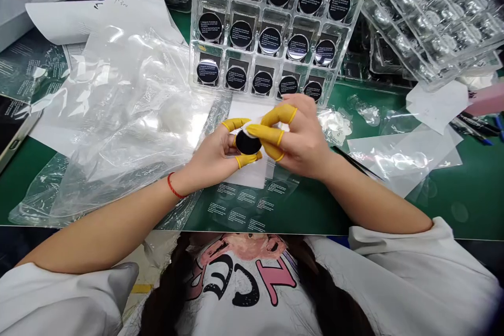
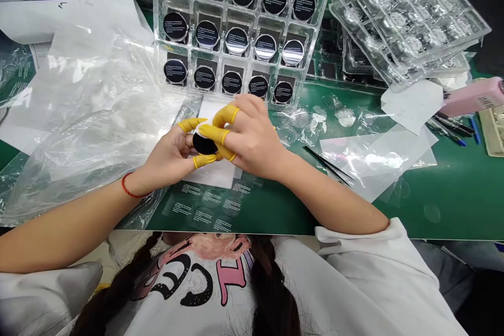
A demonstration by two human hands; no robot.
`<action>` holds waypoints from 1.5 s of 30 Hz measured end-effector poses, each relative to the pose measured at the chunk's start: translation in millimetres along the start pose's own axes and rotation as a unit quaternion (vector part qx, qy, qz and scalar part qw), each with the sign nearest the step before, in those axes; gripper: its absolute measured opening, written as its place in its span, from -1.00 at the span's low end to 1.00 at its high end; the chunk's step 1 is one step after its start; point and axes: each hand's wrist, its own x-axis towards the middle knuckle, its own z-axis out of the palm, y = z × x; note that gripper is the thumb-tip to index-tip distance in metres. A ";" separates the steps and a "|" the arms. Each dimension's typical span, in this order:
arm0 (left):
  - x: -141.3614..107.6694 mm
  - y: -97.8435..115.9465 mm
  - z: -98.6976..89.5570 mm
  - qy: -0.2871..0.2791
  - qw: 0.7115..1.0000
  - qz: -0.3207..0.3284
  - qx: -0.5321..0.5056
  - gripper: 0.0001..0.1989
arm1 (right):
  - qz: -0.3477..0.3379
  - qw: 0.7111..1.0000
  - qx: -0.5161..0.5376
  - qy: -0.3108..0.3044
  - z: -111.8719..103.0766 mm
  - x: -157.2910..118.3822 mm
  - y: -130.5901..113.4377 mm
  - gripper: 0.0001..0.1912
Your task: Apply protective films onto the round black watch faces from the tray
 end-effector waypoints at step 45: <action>2.5 -25.9 -6.8 0.022 0.952 0.291 0.088 -0.48 | 0.351 0.906 0.234 -0.026 -18.2 5.8 -0.3 -0.92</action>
